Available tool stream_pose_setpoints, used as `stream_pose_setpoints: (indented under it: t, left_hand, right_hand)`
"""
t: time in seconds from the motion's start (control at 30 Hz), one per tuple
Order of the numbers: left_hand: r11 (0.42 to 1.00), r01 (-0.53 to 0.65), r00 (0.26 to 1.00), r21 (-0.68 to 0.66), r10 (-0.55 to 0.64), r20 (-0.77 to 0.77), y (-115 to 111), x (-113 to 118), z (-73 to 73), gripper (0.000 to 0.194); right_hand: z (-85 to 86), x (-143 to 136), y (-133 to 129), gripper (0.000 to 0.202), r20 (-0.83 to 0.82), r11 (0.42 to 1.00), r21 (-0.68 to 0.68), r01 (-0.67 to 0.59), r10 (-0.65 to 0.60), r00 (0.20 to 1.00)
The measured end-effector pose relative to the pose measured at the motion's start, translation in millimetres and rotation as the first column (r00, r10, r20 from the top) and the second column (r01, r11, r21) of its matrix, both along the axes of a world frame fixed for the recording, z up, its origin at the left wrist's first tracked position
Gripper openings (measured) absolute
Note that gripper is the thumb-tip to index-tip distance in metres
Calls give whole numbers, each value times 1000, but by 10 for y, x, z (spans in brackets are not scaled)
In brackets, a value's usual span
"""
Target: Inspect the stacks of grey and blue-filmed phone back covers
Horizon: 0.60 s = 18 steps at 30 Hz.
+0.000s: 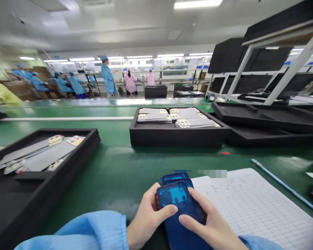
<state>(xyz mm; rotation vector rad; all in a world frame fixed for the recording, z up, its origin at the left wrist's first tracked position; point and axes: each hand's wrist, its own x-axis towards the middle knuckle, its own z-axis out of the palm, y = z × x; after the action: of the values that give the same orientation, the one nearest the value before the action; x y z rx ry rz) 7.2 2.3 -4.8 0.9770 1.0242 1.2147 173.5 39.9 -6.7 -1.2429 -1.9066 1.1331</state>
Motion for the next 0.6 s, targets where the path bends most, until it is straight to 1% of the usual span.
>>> stream_pose_setpoints:
  t: [0.03,0.1,0.13,0.2,0.23,0.3,0.37,0.43,0.5,0.6]
  left_hand:
    - [1000,-19,1000,22,20,-21,26,-16,8,26]
    - [991,-104,990,88,111,-83,90,-65,9,31]
    - [982,-139,984,125,152,-98,127,-98,6,32]
    - [964,-182,972,194,206,-110,207,-176,2,31]
    - [954,-197,967,225,226,-114,248,-218,5,31]
    - [933,-216,957,287,261,-126,321,-301,20,35]
    - [910,-223,946,350,288,-147,376,-371,36,45]
    - [891,-201,939,408,294,-178,405,-417,38,58]
    - [882,-150,937,446,271,-219,412,-437,11,71]
    - [893,-41,935,449,192,-297,405,-433,-70,76]
  right_hand:
    - [1,10,24,45,-16,1000,27,5,-5,1000]
    - [71,49,101,43,-29,993,116,4,-1,1000]
    - [143,76,150,43,-16,984,179,-3,6,1000]
    - [349,131,247,46,58,947,315,-57,41,997]
    - [467,153,286,49,107,921,377,-100,64,992]
    - [688,171,329,55,223,856,465,-225,132,966]
    - [831,142,326,64,366,796,479,-370,201,908]
    - [867,61,297,73,499,755,452,-475,227,836]
    - [821,-54,270,81,608,736,403,-544,229,760]
    - [720,-204,268,83,690,715,338,-612,254,678]
